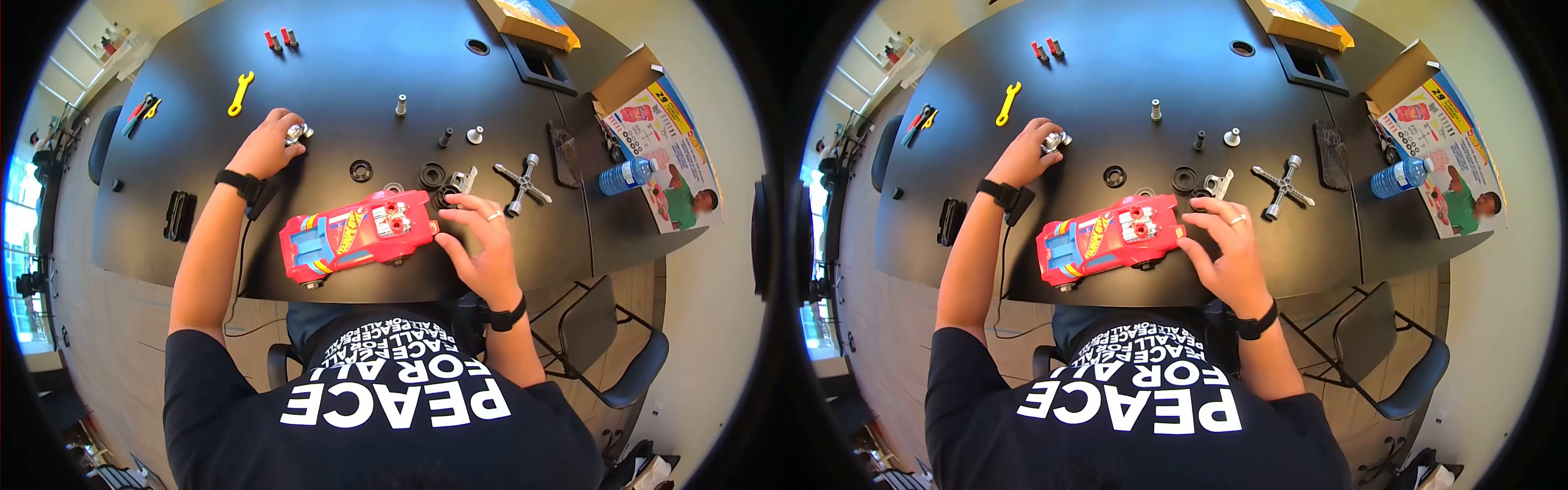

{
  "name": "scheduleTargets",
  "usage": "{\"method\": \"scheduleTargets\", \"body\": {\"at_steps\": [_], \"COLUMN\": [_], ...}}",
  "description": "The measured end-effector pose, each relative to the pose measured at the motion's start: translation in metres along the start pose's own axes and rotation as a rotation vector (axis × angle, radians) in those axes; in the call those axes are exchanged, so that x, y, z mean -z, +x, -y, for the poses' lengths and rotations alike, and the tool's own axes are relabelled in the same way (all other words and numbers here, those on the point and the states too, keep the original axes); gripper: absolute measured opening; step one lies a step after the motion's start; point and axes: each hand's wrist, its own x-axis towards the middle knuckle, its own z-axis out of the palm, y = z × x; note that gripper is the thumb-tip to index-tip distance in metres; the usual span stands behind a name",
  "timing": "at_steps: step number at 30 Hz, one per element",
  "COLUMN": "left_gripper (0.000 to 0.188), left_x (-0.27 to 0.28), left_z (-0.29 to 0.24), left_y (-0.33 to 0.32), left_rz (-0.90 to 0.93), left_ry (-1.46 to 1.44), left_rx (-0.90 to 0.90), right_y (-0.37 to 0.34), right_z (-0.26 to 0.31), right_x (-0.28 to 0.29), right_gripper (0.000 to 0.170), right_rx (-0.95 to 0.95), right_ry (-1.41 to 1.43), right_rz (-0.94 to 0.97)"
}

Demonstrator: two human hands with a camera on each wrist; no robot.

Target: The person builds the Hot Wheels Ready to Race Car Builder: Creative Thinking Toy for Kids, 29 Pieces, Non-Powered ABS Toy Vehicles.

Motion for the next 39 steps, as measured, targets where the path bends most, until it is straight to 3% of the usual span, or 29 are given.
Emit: {"method": "scheduleTargets", "body": {"at_steps": [1, 2, 5, 8, 9, 12, 14, 15, 17, 20, 23, 29, 32, 39], "left_gripper": [0.052, 0.035, 0.026, 0.022, 0.022, 0.028, 0.043, 0.060, 0.061, 0.058, 0.056, 0.058, 0.064, 0.071], "left_x": [0.000, 0.002, 0.002, -0.005, -0.005, -0.006, -0.002, 0.001, 0.008, 0.015, 0.010, 0.002, -0.006, -0.009], "left_z": [-0.001, -0.005, 0.010, 0.015, 0.019, 0.020, 0.002, -0.014, -0.048, -0.075, -0.087, -0.086, -0.076, -0.087], "left_y": [-0.006, -0.014, -0.028, -0.047, -0.053, -0.071, -0.091, -0.103, -0.127, -0.148, -0.162, -0.173, -0.177, -0.185], "left_rz": [-0.054, -0.114, -0.082, -0.139, -0.142, -0.197, -0.250, -0.229, -0.189, -0.142, -0.031, -0.064, -0.072, -0.142], "left_ry": [-0.002, -0.046, -0.124, -0.155, -0.151, -0.155, -0.541, -0.703, -0.891, -0.603, -0.594, -0.422, -0.341, -0.545], "left_rx": [0.000, -0.031, -0.065, -0.032, -0.019, -0.046, -0.026, -0.054, -0.128, -0.331, -0.317, -0.231, -0.288, -0.150], "right_y": [0.001, 0.003, 0.010, 0.021, 0.023, 0.022, 0.021, 0.020, 0.018, 0.017, 0.019, 0.018, 0.017, 0.017], "right_z": [0.000, -0.001, -0.006, -0.004, -0.003, -0.005, -0.006, -0.006, -0.008, -0.008, -0.009, -0.009, -0.008, -0.005], "right_x": [-0.001, -0.003, -0.011, -0.020, -0.023, -0.033, -0.035, -0.035, -0.036, -0.036, -0.036, -0.036, -0.036, -0.035], "right_gripper": [0.031, 0.031, 0.037, 0.060, 0.060, 0.066, 0.065, 0.064, 0.064, 0.063, 0.063, 0.063, 0.063, 0.063], "right_rx": [-0.005, 0.013, 0.051, 0.136, 0.144, 0.138, 0.129, 0.117, 0.116, 0.119, 0.123, 0.122, 0.115, 0.096], "right_ry": [0.002, 0.004, 0.027, -0.014, -0.005, 0.012, 0.015, 0.015, 0.011, 0.001, -0.005, -0.020, -0.024, -0.009], "right_rz": [0.001, 0.008, 0.053, 0.146, 0.153, 0.238, 0.241, 0.241, 0.237, 0.234, 0.240, 0.240, 0.235, 0.237]}}
